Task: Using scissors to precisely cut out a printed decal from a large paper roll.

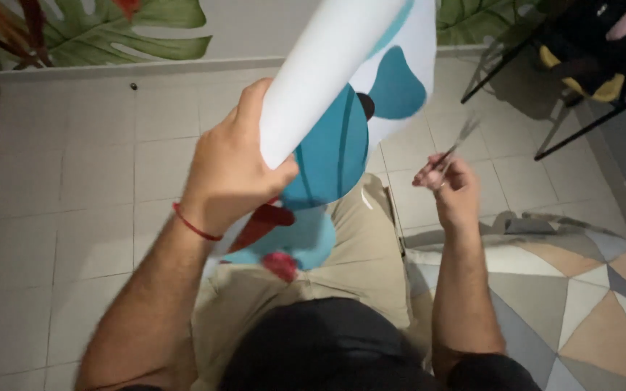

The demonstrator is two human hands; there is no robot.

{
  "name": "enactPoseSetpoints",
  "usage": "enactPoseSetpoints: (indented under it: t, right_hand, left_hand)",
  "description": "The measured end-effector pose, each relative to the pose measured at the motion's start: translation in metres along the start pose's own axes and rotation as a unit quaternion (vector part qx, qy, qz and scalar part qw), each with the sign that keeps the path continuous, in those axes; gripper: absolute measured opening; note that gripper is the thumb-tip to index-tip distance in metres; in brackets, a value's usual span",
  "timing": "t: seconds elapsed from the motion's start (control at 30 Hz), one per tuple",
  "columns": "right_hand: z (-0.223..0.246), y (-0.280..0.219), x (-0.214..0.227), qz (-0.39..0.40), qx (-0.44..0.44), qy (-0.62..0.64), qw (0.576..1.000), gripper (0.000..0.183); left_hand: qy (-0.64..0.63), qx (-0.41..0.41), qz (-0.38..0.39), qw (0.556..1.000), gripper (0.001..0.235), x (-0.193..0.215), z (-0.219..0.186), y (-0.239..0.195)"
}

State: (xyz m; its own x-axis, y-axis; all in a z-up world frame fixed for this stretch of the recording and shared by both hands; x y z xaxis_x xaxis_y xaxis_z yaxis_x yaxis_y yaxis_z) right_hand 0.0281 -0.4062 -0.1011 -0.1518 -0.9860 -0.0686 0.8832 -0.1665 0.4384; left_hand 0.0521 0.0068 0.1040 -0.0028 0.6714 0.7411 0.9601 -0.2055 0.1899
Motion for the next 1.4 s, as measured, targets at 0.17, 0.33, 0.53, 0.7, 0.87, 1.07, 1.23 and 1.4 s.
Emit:
enactPoseSetpoints:
  t: [0.17, 0.33, 0.53, 0.7, 0.87, 1.07, 1.23, 1.4]
  right_hand:
    - [0.044, -0.008, -0.027, 0.043, 0.014, 0.092, 0.995, 0.062]
    - [0.049, -0.026, -0.038, 0.009, 0.009, 0.150, 0.989, 0.065]
    - [0.074, -0.026, -0.043, -0.063, 0.094, 0.055, 0.992, 0.075]
    - [0.084, -0.021, -0.041, -0.013, 0.215, -0.158, 0.964, 0.083]
    - [0.096, -0.029, -0.080, 0.124, 0.157, -0.419, 0.886, 0.080]
    - [0.093, -0.035, -0.106, 0.184, 0.124, -0.547, 0.807, 0.085]
    - [0.062, -0.037, -0.127, 0.245, 0.084, -0.543, 0.799, 0.080]
    - [-0.013, -0.060, -0.137, 0.385, -0.164, -0.421, 0.805, 0.078]
  left_hand:
    - [0.095, -0.003, 0.067, 0.993, 0.093, 0.001, -0.008, -0.003]
    - [0.092, 0.052, 0.142, 0.984, 0.093, -0.012, 0.007, -0.009]
    - [0.111, -0.042, 0.259, 0.958, 0.084, -0.019, 0.010, 0.008]
    - [0.110, 0.061, 0.436, 0.891, 0.087, -0.048, 0.010, 0.012]
    - [0.132, 0.085, 0.458, 0.875, 0.095, -0.139, 0.086, 0.018]
    - [0.207, 0.081, 0.451, 0.865, 0.103, -0.214, 0.142, 0.012]
    - [0.235, 0.035, 0.494, 0.836, 0.101, -0.273, 0.155, -0.015]
    - [0.235, -0.039, 0.251, 0.938, 0.052, -0.222, 0.108, -0.049]
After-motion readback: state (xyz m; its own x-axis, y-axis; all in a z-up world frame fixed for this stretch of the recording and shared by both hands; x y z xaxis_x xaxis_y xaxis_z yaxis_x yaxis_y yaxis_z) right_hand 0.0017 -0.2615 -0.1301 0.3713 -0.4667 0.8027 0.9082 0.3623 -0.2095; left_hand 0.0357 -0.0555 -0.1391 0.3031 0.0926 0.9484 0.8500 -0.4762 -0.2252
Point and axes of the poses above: each hand's wrist, its own y-axis towards the middle knuckle, its own x-axis out of the back of the hand, z = x × y, the point moved 5 cm from there along y, towards the middle knuckle, and after that the axes turned 10 degrees about x, right-handed, at the moved point
